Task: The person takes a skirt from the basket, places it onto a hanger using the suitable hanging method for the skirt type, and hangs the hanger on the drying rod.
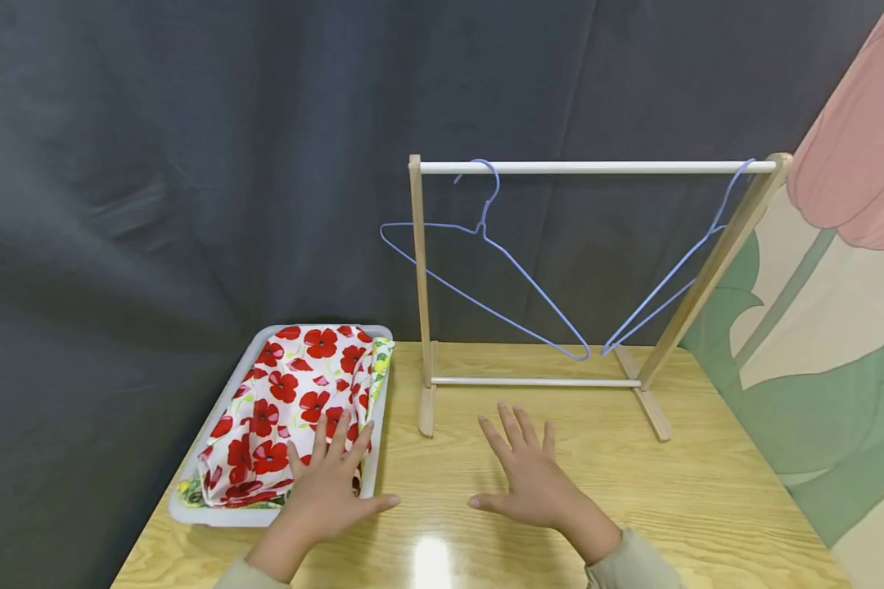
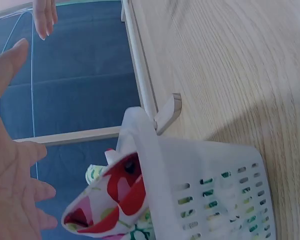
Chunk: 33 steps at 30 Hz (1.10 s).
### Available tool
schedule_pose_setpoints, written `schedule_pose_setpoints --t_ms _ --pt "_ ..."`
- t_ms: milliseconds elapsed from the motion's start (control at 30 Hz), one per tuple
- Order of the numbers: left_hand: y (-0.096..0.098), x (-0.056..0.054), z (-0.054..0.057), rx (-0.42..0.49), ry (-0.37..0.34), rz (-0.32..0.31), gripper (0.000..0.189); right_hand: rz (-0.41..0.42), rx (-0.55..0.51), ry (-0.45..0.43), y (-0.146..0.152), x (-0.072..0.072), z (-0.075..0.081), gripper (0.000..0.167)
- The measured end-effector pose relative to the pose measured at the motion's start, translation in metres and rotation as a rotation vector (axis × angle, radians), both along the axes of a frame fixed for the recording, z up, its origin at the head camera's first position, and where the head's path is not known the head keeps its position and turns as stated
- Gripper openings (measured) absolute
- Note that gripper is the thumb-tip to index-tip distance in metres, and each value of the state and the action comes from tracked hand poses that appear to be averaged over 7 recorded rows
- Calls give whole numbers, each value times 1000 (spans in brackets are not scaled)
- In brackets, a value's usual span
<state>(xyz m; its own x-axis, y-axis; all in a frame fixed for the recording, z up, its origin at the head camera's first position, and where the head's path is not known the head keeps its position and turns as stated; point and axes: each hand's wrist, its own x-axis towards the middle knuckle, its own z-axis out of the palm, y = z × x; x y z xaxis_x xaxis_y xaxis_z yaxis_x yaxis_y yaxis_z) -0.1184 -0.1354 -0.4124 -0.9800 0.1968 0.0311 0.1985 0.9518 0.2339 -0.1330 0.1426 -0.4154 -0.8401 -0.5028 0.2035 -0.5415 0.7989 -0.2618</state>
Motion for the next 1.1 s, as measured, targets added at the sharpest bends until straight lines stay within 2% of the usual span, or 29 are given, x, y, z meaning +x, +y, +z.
schedule_pose_setpoints --t_ms 133,367,600,1100 --pt "-5 1 -1 11 -21 8 102 6 -5 -11 -4 0 0 96" --pt "-10 4 -3 19 -3 15 100 18 3 -27 -8 0 -2 96" --pt "-15 6 -2 10 -4 16 100 43 -14 6 -14 2 -3 96" --pt "-22 6 -4 4 24 38 102 75 -20 9 -24 3 -10 94"
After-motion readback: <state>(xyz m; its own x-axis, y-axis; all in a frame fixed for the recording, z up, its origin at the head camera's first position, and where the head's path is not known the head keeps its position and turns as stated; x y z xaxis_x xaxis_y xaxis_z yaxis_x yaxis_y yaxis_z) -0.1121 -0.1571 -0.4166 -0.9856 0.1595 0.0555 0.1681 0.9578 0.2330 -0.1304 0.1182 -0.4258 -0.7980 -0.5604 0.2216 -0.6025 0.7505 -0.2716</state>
